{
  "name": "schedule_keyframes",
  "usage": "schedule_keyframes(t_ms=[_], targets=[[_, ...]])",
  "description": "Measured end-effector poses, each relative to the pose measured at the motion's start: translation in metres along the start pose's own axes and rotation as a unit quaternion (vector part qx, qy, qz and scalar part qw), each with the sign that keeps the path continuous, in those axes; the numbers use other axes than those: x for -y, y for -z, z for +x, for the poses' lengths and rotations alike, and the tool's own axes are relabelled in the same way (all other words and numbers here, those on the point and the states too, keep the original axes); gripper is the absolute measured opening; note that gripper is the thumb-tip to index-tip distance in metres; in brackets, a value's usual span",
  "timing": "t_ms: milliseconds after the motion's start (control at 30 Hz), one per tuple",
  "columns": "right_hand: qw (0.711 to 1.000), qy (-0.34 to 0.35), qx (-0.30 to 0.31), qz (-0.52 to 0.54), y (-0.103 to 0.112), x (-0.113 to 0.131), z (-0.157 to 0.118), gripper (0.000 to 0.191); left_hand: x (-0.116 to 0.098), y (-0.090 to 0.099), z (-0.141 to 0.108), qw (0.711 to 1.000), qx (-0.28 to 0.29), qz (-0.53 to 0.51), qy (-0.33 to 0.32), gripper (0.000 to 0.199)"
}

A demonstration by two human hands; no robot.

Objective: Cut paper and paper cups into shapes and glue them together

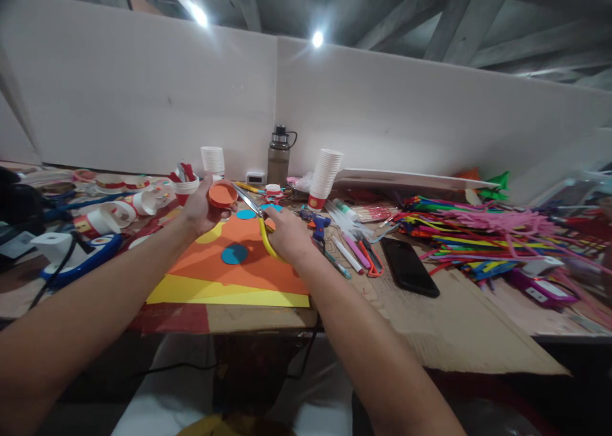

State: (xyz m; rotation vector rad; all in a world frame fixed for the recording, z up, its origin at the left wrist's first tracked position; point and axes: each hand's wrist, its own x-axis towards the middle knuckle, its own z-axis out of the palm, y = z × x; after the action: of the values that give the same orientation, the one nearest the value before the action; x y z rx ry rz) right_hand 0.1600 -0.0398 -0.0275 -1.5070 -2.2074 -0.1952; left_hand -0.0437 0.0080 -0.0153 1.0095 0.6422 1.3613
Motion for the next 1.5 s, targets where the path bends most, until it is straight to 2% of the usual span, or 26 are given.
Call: schedule_keyframes(t_ms=[167, 600, 867, 1100, 1500], targets=[[1.0, -0.008, 0.006, -0.007, -0.0021, -0.0022, -0.0004, 0.037, -0.0006, -0.0023, -0.0034, 0.998, 0.018, 0.032, 0.047, 0.067], [1.0, 0.017, 0.011, -0.01, -0.0002, -0.0018, 0.0007, 0.03, -0.0085, 0.0011, -0.0029, 0.997, 0.019, 0.029, 0.068, 0.077], [1.0, 0.002, 0.002, 0.001, -0.0002, -0.0016, 0.0011, 0.029, -0.0025, -0.0025, -0.0023, 1.0, -0.012, -0.017, 0.0, 0.07], [1.0, -0.004, -0.008, 0.002, -0.0034, -0.0022, -0.0005, 0.033, -0.0026, -0.0026, -0.0038, 0.999, 0.023, -0.005, 0.046, 0.056], [1.0, -0.002, 0.01, 0.005, 0.0008, 0.0007, -0.0002, 0.034, -0.0077, 0.0, -0.0032, 0.997, 0.037, -0.001, 0.062, 0.067]])
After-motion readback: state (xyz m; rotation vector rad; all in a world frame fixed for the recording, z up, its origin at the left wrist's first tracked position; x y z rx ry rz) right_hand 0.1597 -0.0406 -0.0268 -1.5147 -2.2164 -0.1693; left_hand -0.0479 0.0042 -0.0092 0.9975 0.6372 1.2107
